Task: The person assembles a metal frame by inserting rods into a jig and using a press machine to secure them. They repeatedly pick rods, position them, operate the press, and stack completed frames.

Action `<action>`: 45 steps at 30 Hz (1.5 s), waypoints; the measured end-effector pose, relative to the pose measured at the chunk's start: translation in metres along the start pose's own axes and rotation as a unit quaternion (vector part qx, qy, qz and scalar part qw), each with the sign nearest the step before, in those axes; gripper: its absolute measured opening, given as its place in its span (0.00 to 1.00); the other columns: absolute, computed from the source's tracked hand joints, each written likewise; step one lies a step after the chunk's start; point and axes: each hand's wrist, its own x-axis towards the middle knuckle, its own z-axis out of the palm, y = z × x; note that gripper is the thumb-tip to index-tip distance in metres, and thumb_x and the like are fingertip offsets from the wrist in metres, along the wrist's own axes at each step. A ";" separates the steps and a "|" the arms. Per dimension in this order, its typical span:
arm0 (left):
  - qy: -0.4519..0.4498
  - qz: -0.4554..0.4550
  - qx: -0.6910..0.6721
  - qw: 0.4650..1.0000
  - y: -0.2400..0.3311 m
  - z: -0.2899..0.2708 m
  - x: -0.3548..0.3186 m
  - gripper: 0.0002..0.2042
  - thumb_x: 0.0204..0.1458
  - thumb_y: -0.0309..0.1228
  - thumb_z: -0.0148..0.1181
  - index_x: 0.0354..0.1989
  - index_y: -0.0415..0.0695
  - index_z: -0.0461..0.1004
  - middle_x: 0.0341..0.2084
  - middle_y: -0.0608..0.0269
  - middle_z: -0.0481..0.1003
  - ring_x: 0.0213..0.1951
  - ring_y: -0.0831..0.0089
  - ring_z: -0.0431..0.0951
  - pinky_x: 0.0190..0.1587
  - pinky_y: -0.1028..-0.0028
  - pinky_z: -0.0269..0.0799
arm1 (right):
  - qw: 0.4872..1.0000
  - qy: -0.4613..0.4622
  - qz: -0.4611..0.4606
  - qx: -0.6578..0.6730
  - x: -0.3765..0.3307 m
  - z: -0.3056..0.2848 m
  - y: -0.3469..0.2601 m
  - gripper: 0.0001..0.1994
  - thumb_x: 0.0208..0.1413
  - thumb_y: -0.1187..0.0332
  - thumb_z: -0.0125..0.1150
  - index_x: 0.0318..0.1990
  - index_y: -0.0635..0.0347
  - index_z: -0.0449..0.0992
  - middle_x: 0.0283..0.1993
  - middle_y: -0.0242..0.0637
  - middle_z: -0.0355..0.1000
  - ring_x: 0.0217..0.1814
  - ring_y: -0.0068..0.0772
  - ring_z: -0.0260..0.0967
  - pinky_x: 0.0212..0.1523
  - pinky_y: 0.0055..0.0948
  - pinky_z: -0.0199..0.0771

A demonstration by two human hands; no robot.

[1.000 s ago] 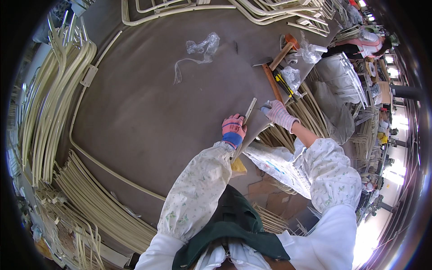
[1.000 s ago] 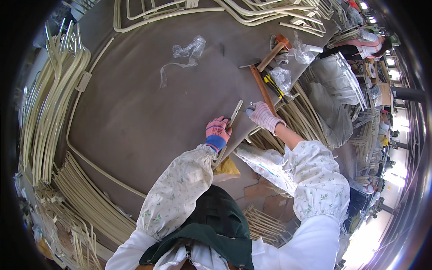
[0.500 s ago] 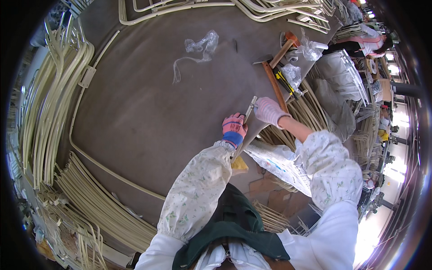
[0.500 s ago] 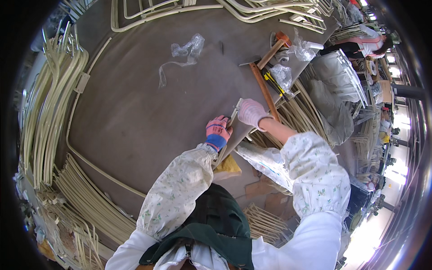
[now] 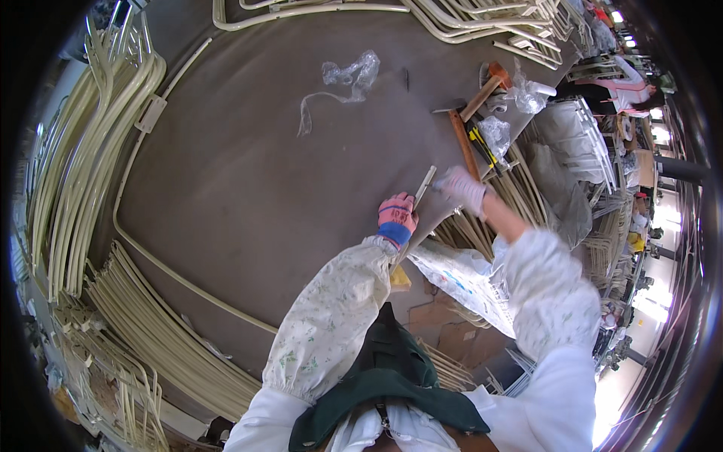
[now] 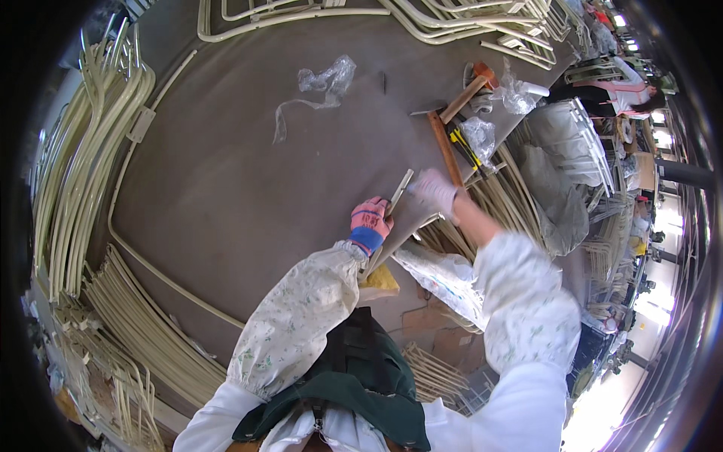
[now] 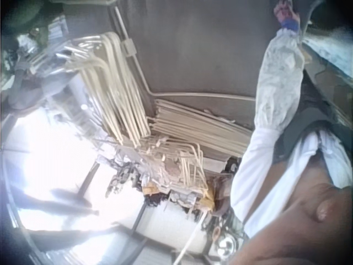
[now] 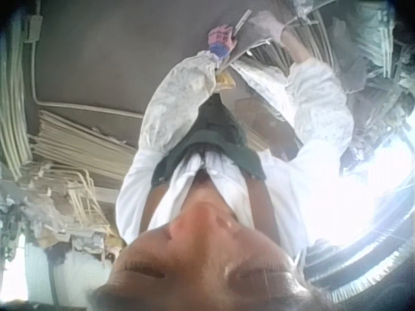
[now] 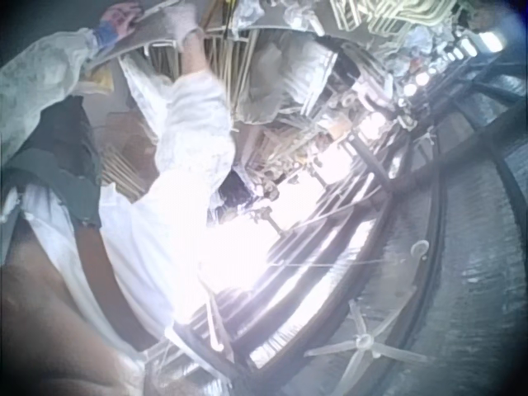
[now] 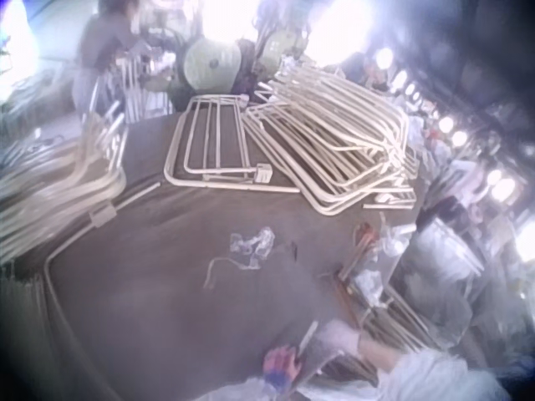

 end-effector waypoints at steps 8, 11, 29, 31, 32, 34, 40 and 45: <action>-0.037 -0.015 0.013 0.999 -0.001 0.005 0.006 0.12 0.35 0.36 0.59 0.29 0.47 0.71 0.32 0.62 0.71 0.36 0.63 0.73 0.37 0.66 0.70 | 0.948 0.064 -0.009 -0.311 -0.038 -0.020 -0.071 0.12 0.40 0.70 0.50 0.31 0.65 0.76 0.32 0.53 0.72 0.37 0.48 0.72 0.37 0.35 0.73; -0.046 -0.017 0.022 0.999 -0.001 0.001 0.005 0.12 0.35 0.36 0.59 0.29 0.46 0.71 0.32 0.61 0.71 0.36 0.62 0.73 0.37 0.65 0.70 | 0.956 0.149 -0.042 -0.249 -0.024 -0.012 -0.062 0.08 0.41 0.69 0.51 0.23 0.63 0.75 0.23 0.52 0.70 0.29 0.50 0.70 0.34 0.40 0.71; -0.105 0.013 0.107 0.989 0.018 -0.038 -0.010 0.12 0.34 0.39 0.59 0.24 0.46 0.69 0.24 0.58 0.73 0.28 0.59 0.74 0.31 0.62 0.70 | 0.886 0.458 0.034 0.061 -0.138 0.031 -0.009 0.09 0.53 0.70 0.52 0.40 0.60 0.72 0.30 0.41 0.72 0.24 0.31 0.67 0.26 0.27 0.68; -0.055 0.073 0.138 0.986 0.005 -0.045 -0.010 0.13 0.33 0.41 0.60 0.24 0.46 0.70 0.24 0.59 0.73 0.29 0.60 0.75 0.32 0.63 0.70 | 0.843 0.517 0.010 0.146 -0.138 0.048 -0.016 0.09 0.52 0.71 0.52 0.41 0.61 0.71 0.30 0.42 0.71 0.25 0.29 0.66 0.27 0.25 0.68; -0.030 0.017 0.052 0.998 0.001 -0.045 -0.005 0.12 0.33 0.39 0.60 0.25 0.46 0.71 0.24 0.60 0.73 0.28 0.60 0.74 0.32 0.64 0.71 | 0.777 0.573 -0.008 0.262 -0.141 0.042 -0.043 0.09 0.51 0.72 0.52 0.40 0.62 0.71 0.29 0.42 0.71 0.25 0.29 0.66 0.29 0.25 0.68; -0.107 0.065 0.151 0.981 -0.007 -0.026 -0.026 0.13 0.35 0.40 0.61 0.27 0.45 0.74 0.23 0.58 0.74 0.26 0.60 0.75 0.30 0.66 0.71 | 0.872 0.466 0.129 0.075 -0.111 0.086 -0.012 0.15 0.47 0.73 0.51 0.46 0.61 0.68 0.33 0.48 0.71 0.34 0.49 0.69 0.38 0.41 0.68; -0.194 -0.010 -0.318 0.928 0.052 -0.148 -0.020 0.09 0.47 0.30 0.59 0.35 0.38 0.76 0.23 0.61 0.76 0.25 0.79 0.72 0.32 0.76 0.70 | 0.636 0.483 -0.135 0.586 -0.101 0.109 -0.041 0.18 0.55 0.72 0.50 0.54 0.56 0.65 0.31 0.33 0.71 0.28 0.22 0.66 0.29 0.18 0.66; -0.174 -0.170 -0.557 0.794 0.130 -0.259 -0.036 0.16 0.50 0.35 0.54 0.39 0.32 0.71 0.20 0.64 0.69 0.21 0.80 0.66 0.22 0.81 0.60 | 0.513 0.390 -0.290 0.708 -0.178 0.052 -0.143 0.17 0.56 0.75 0.49 0.54 0.61 0.65 0.34 0.31 0.71 0.27 0.13 0.59 0.29 0.13 0.62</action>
